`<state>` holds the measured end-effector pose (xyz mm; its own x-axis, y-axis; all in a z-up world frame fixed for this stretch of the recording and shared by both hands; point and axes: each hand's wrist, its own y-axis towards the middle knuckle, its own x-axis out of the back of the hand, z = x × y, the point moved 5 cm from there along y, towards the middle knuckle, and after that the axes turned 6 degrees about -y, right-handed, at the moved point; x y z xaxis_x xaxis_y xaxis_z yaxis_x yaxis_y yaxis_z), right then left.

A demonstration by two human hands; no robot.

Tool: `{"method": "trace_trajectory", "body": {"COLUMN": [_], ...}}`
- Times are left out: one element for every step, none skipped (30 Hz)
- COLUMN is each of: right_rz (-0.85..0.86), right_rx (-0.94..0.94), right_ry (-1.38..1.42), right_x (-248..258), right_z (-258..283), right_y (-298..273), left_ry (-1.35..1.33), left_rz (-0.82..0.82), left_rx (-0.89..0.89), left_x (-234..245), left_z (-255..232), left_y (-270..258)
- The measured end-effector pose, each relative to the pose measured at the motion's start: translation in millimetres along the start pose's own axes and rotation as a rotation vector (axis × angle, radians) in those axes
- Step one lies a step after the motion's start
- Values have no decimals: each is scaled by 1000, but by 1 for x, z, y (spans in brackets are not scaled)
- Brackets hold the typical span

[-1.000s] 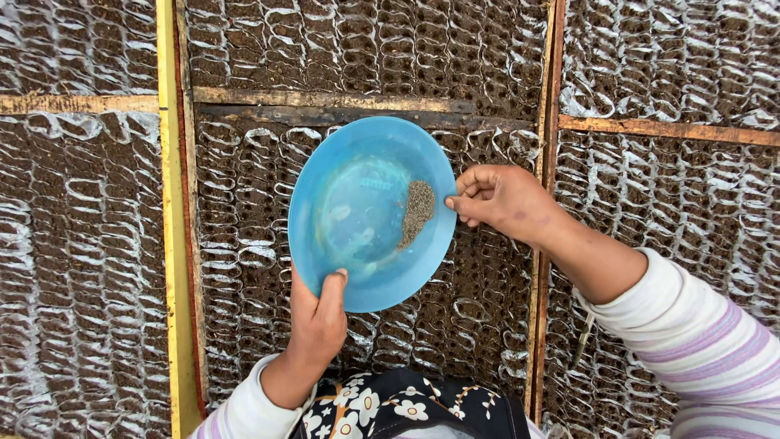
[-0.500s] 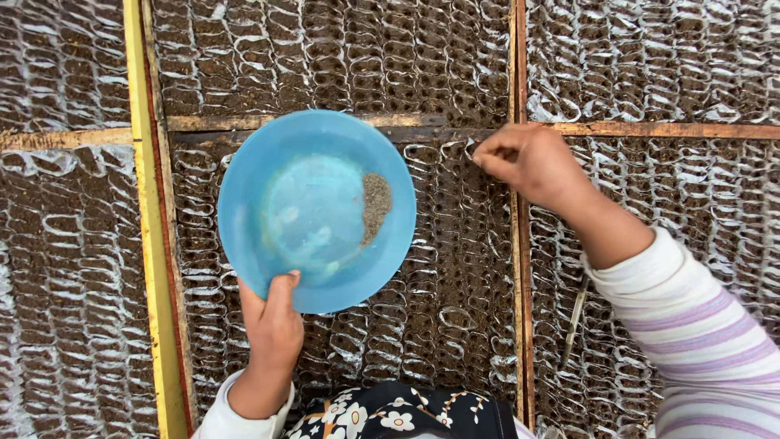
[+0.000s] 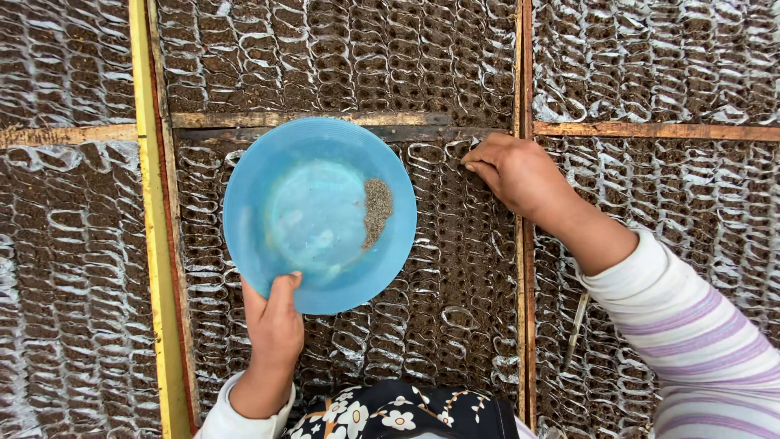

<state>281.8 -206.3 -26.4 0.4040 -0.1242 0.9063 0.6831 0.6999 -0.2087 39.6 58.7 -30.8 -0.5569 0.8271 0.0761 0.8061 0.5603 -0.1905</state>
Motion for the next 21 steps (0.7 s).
{"method": "trace_trajectory", "body": {"right_rz": [0, -4, -7, -4, 30, 61, 60, 196, 334, 333, 386, 439, 438, 449, 460, 461, 475, 488, 490, 466, 442], "right_rx": [1, -38, -77, -75, -146, -214, -208, -313, -417, -417, -449, -483, -484, -485, -486, -485, -506, -525, -522, -512, -502], "right_ry": [0, 10, 21, 23, 123, 221, 221, 387, 552, 553, 662, 772, 773, 743, 714, 712, 615, 517, 515, 506, 497], "right_x": [4, 7, 10, 14, 17, 20, 24, 20, 15, 15, 10, 6, 6, 6, 6, 5, 4, 3, 0, -2, -5], "right_z": [3, 5, 7, 13, 16, 19, 26, 30, 35, 39, 44, 49, 54, 59, 64, 68, 70, 72, 69, 68, 66], "right_y": [0, -1, -1, -2, -4, -4, -3, -4, -8, -6, -7, -8, -9, -10, -10, -9, -10, -10, -9, -9, -8], "left_ry": [0, -51, -102, -100, -97, -95, -95, -113, -131, -130, -153, -177, -177, -175, -174, -175, -171, -166, -168, -163, -158], "left_rz": [-1, -36, -72, -76, -37, 0, -5, 1, 6, 7, 17, 29, 31, 48, 65, 64, 65, 64, 61, 73, 84], "left_rx": [0, 83, 167, 170, 159, 143, 140, 157, 174, 173, 148, 125, 126, 113, 100, 100, 114, 128, 128, 109, 91], "left_x": [-4, -6, -9, -9, -11, -14, -16, -18, -21, -23, -26, -29, -30, -31, -33, -34, -36, -37, -37, -37, -37], "left_z": [-7, -10, -13, -12, -12, -13, -14, -15, -16, -18, -21, -24, -23, -22, -21, -24, -25, -27, -25, -24, -23], "left_y": [1, 1, 1, -1, -3, -3, -3, -4, -5, -5, -5, -5, -7, -8, -9, -10, -10, -11, -11, -12, -13]}}
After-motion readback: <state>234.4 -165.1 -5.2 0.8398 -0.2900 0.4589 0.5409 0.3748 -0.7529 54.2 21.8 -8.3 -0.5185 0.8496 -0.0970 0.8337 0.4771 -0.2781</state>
